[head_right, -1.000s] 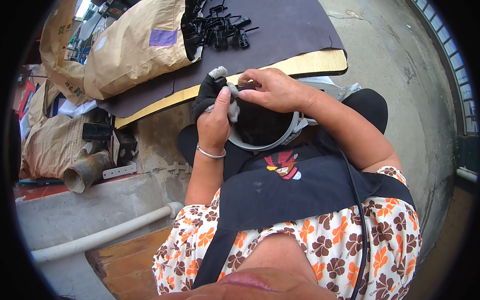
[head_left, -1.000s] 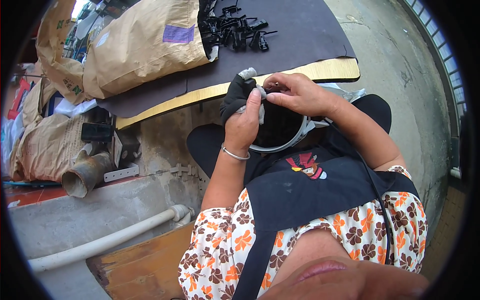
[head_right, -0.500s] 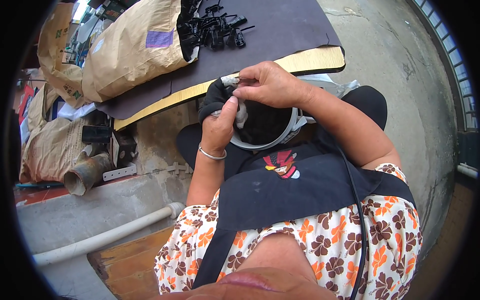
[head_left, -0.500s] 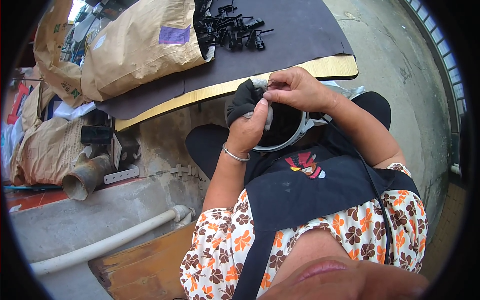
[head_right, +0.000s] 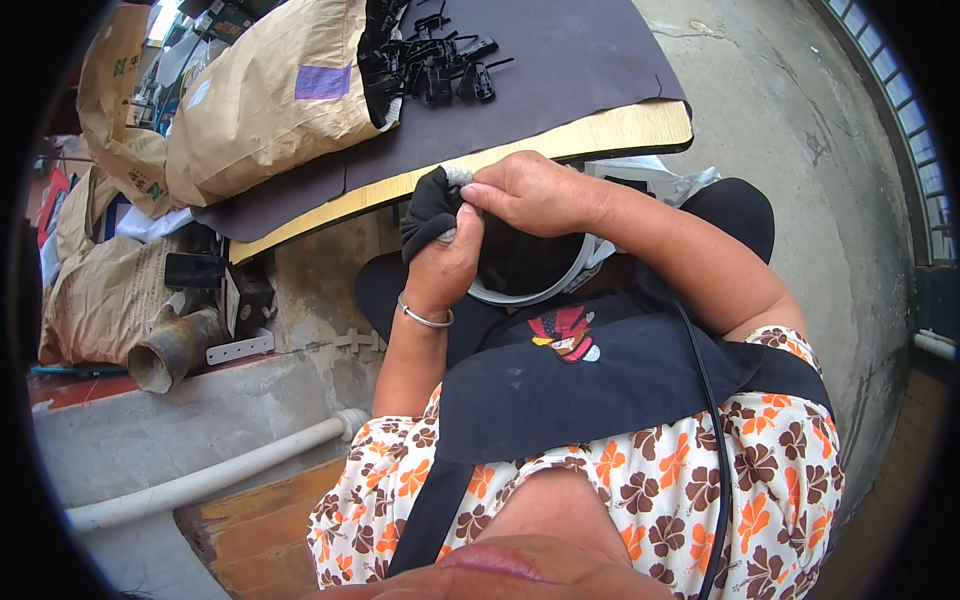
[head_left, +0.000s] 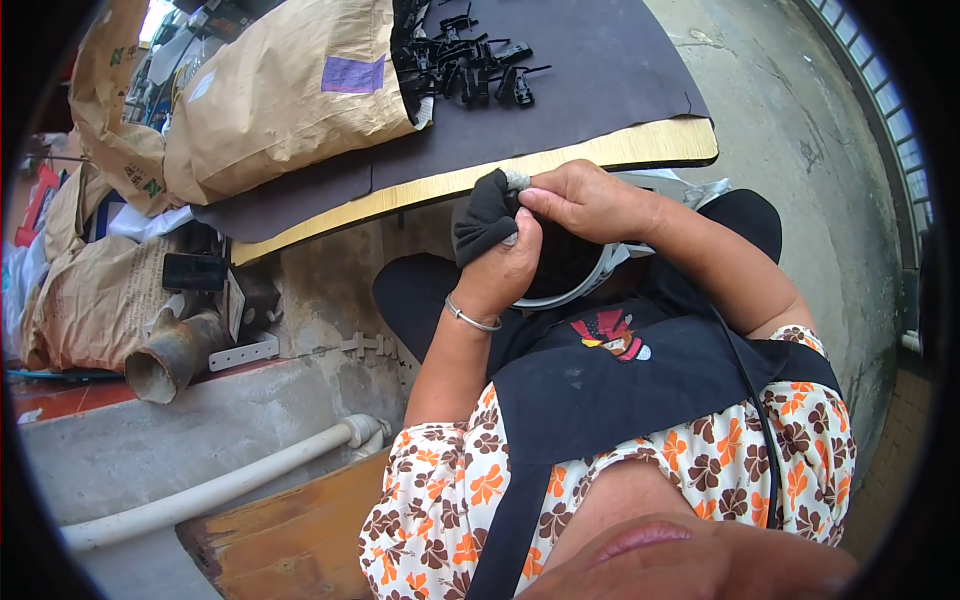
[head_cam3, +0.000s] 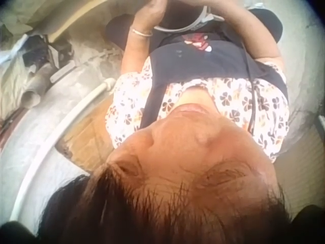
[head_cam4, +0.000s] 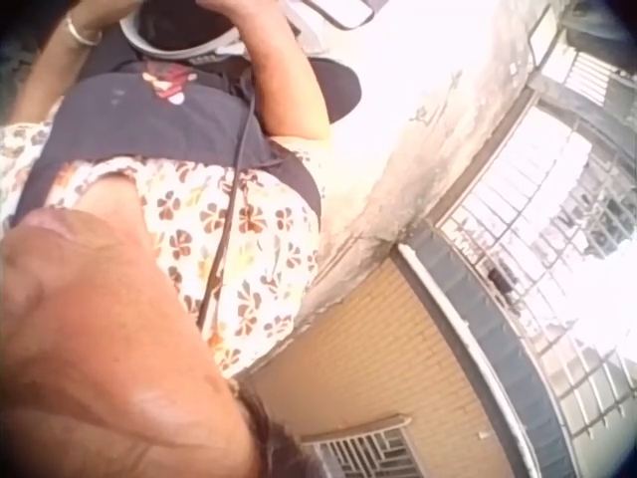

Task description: Assembling small plastic components and placing them into a collection bucket at a workstation.

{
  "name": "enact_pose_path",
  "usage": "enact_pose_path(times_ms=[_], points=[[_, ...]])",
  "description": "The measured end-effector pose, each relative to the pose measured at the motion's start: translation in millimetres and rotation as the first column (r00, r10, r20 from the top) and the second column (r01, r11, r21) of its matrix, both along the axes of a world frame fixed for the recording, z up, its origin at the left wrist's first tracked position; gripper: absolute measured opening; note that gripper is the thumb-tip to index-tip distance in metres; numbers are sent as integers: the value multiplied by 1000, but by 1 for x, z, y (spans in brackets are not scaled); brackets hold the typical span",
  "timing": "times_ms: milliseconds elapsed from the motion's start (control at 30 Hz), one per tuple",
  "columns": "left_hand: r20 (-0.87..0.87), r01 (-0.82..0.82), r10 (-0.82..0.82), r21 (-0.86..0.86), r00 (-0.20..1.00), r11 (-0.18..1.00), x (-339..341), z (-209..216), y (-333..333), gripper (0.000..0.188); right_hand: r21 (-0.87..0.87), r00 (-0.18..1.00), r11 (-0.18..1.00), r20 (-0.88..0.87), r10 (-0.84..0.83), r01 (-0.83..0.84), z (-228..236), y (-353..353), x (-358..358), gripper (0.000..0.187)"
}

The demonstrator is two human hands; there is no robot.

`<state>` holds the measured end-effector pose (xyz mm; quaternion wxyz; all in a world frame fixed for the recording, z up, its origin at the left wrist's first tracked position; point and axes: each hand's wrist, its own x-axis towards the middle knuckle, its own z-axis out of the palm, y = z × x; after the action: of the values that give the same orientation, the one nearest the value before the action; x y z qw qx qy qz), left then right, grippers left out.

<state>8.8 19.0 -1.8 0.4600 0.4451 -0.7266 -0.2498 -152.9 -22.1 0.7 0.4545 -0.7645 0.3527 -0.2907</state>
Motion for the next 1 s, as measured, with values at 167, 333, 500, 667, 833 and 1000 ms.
enact_pose_path(times_ms=[167, 333, 500, 667, 833, 1000], points=[[327, -35, -12, 137, 945, 990, 20, -4, 0, 28, -549, 896, 761, -47, -441, 346, 14, -48, -14, 24], [424, -101, 192, -228, 885, 968, 21, -19, -3, 32, -676, 734, 685, -315, -602, 271, 7, -95, -8, 21], [95, -173, 170, 28, 981, 984, 11, -15, -3, 38, -643, 738, 682, -261, -622, 348, -8, -56, -17, 16], [-56, -156, 159, 62, 986, 986, -5, -20, -11, 41, -476, 825, 701, 103, -556, 532, -6, -22, -11, 16], [-92, -181, 170, -134, 981, 974, -13, -14, -18, 41, -109, 956, 957, 152, -253, 270, 0, 2, -5, 21], [-193, 25, 0, 126, 981, 992, -7, -7, -10, 35, -434, 994, 896, 94, -62, 97, 7, 6, -6, 24]])
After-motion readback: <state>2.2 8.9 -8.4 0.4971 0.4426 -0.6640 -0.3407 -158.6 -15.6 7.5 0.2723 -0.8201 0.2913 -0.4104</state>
